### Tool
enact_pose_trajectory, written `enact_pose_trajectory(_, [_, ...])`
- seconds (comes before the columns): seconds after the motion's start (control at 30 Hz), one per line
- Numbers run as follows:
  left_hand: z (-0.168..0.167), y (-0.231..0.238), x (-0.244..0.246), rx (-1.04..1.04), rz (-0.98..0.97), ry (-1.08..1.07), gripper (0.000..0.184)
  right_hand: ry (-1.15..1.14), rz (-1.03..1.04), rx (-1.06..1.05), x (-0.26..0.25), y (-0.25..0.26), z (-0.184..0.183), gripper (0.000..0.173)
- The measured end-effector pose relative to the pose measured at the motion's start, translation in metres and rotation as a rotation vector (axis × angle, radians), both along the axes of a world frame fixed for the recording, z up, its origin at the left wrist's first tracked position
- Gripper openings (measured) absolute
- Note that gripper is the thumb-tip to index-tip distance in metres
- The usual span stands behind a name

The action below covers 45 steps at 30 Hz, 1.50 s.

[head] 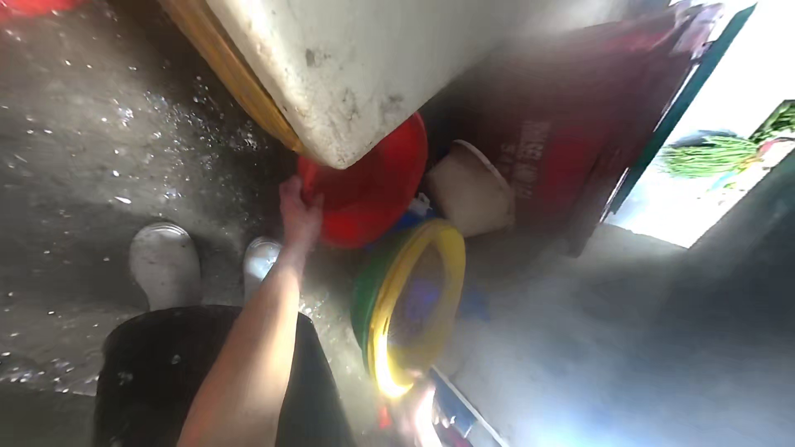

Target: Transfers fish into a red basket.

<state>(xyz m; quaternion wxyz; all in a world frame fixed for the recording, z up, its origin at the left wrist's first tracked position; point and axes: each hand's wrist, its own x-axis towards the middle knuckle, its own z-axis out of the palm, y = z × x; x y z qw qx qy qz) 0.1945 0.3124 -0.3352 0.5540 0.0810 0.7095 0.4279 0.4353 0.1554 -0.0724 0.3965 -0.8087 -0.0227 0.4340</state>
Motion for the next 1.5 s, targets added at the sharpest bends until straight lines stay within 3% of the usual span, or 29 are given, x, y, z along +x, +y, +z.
enact_pose_trajectory(0.07, [0.009,0.018,-0.005,0.048,-0.019,-0.038,0.049,-0.043,-0.033,0.017,-0.008,0.021,-0.021,0.025])
enact_pose_trajectory(0.13, [0.010,0.031,-0.003,0.038,-0.077,-0.186,0.073,-0.029,-0.016,0.074,-0.011,0.049,-0.044,0.023])
enact_pose_trajectory(0.23, [0.002,0.026,-0.005,-0.012,-0.345,-0.128,0.077,0.058,-0.093,0.134,-0.035,0.110,-0.079,0.021])
enact_pose_trajectory(0.3, [0.005,0.001,-0.012,-0.033,-0.513,-0.071,0.072,0.237,-0.065,0.134,-0.043,0.136,-0.101,0.041])
enact_pose_trajectory(0.4, [0.041,-0.055,-0.048,-0.077,-0.554,-0.163,0.060,0.441,0.097,-0.042,-0.063,0.137,-0.118,0.076])
enact_pose_trajectory(0.47, [0.068,-0.105,-0.072,-0.146,-0.544,-0.207,0.059,0.350,0.266,-0.185,-0.097,0.128,-0.104,0.068])
enact_pose_trajectory(0.53, [0.105,-0.153,-0.093,-0.210,-0.453,-0.157,0.057,0.257,0.462,-0.190,-0.139,0.126,-0.082,0.056])
enact_pose_trajectory(0.6, [0.166,-0.197,-0.107,-0.275,-0.405,-0.050,0.057,0.222,0.551,-0.101,-0.183,0.136,-0.056,0.051])
enact_pose_trajectory(0.73, [0.300,-0.275,-0.109,-0.341,-0.437,0.159,0.057,0.307,0.543,0.089,-0.260,0.183,-0.021,0.061])
enact_pose_trajectory(0.83, [0.346,-0.317,-0.087,-0.474,-0.555,0.253,0.064,0.351,0.520,0.107,-0.310,0.220,-0.006,0.068])
enact_pose_trajectory(0.93, [0.348,-0.353,-0.056,-0.590,-0.527,0.314,0.065,0.188,0.465,0.036,-0.344,0.240,0.022,0.061])
enact_pose_trajectory(1.03, [0.335,-0.347,-0.055,-0.605,-0.550,0.384,0.066,0.141,0.591,0.038,-0.370,0.262,0.057,0.068])
enact_pose_trajectory(1.17, [0.342,-0.340,-0.063,-0.630,-0.673,0.418,0.067,-0.041,0.745,-0.091,-0.392,0.293,0.049,0.083])
enact_pose_trajectory(1.3, [0.339,-0.337,-0.066,-0.657,-0.733,0.462,0.067,0.331,0.663,-0.097,-0.407,0.305,0.003,0.084])
enact_pose_trajectory(1.37, [0.334,-0.338,-0.065,-0.668,-0.753,0.491,0.066,0.369,0.603,-0.040,-0.418,0.306,-0.009,0.078])
enact_pose_trajectory(1.5, [0.332,-0.339,-0.065,-0.689,-0.785,0.487,0.064,0.419,0.520,0.287,-0.407,0.293,0.011,0.050])
